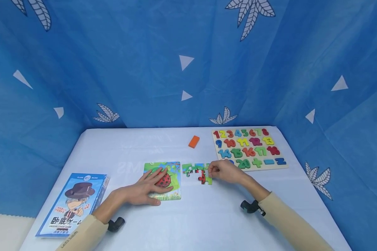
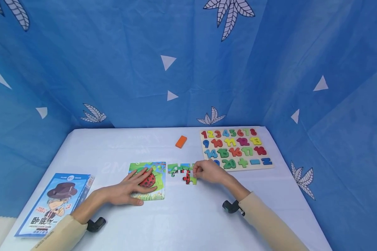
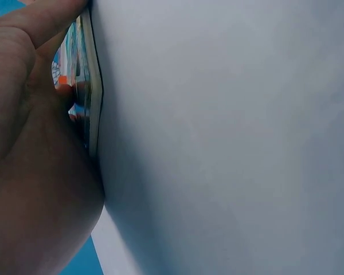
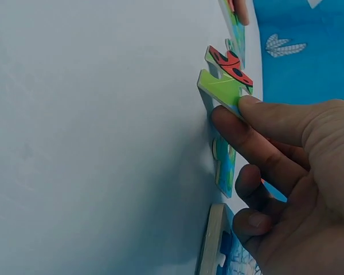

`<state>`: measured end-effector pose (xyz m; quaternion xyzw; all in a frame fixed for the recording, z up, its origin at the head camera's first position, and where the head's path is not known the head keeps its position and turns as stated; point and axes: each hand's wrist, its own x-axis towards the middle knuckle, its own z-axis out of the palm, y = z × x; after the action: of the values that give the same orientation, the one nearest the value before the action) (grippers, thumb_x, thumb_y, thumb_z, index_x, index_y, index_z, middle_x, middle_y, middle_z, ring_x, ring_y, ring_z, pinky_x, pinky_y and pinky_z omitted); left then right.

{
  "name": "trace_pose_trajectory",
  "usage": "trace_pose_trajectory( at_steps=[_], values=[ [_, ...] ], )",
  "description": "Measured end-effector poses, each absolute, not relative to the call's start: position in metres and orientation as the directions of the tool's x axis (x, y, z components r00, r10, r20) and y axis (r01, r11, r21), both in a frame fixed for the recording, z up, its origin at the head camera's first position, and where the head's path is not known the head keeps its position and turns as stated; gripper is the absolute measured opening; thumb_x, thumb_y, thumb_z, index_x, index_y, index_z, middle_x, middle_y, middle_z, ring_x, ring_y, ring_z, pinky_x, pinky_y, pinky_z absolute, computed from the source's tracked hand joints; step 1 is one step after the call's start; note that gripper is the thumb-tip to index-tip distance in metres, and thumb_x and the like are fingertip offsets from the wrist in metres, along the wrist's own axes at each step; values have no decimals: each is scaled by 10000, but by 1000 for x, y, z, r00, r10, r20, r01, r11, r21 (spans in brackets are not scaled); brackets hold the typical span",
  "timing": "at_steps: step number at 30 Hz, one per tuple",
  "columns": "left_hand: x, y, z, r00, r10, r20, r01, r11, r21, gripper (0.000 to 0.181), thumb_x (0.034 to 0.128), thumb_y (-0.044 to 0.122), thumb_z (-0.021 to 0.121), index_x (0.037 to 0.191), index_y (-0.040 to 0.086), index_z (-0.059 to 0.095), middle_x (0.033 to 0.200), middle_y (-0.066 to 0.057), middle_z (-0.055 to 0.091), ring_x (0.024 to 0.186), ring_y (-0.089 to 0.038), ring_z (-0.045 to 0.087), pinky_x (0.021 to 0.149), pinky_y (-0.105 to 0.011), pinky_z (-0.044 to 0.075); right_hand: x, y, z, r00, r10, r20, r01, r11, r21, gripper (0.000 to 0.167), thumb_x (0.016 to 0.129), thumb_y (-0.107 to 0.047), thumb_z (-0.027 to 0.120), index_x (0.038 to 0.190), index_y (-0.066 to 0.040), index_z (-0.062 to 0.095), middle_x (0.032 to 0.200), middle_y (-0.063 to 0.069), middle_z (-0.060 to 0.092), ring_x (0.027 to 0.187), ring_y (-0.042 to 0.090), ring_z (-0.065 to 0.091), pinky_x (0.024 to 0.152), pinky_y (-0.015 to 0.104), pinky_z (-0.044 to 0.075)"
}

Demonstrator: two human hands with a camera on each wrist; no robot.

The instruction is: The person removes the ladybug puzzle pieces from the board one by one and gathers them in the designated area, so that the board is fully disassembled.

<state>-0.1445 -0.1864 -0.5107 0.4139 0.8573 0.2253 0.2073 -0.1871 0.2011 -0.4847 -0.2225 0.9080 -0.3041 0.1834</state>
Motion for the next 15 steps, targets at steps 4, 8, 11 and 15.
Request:
trace_pose_trajectory(
  at_steps=[4, 8, 11, 15],
  values=[
    [-144, -186, -510, -567, 809, -158, 619, 544, 567, 610, 948, 511, 627, 1511, 362, 447, 1693, -131, -29, 1533, -425, -76, 1145, -717, -25, -188, 202, -483, -836, -509, -207, -285, 724, -628, 50, 931, -159, 730, 903, -187, 700, 808, -98, 673, 753, 115, 581, 693, 269, 499],
    [-143, -186, -511, -570, 808, -151, 622, 544, 563, 605, 947, 508, 629, 1508, 361, 455, 1692, -141, -15, 1532, -434, -64, 1141, -724, -19, -190, 206, -483, -838, -502, -211, -292, 742, -604, 47, 924, -177, 743, 897, -200, 712, 816, -123, 669, 785, 113, 585, 737, 272, 508],
    [-143, -186, -511, -572, 806, -152, 621, 546, 562, 606, 947, 511, 627, 1509, 366, 453, 1693, -136, -15, 1534, -427, -66, 1143, -720, -18, -192, 210, -483, -842, -496, -213, -296, 755, -585, 58, 921, -187, 747, 889, -219, 711, 813, -132, 661, 796, 116, 576, 746, 275, 503],
    [-143, -186, -510, -572, 806, -153, 622, 547, 560, 610, 946, 515, 627, 1510, 365, 449, 1694, -130, -18, 1535, -418, -70, 1146, -714, -20, -195, 213, -482, -839, -498, -219, -295, 755, -586, 65, 924, -187, 744, 891, -226, 704, 818, -128, 653, 799, 126, 565, 732, 277, 498]
  ],
)
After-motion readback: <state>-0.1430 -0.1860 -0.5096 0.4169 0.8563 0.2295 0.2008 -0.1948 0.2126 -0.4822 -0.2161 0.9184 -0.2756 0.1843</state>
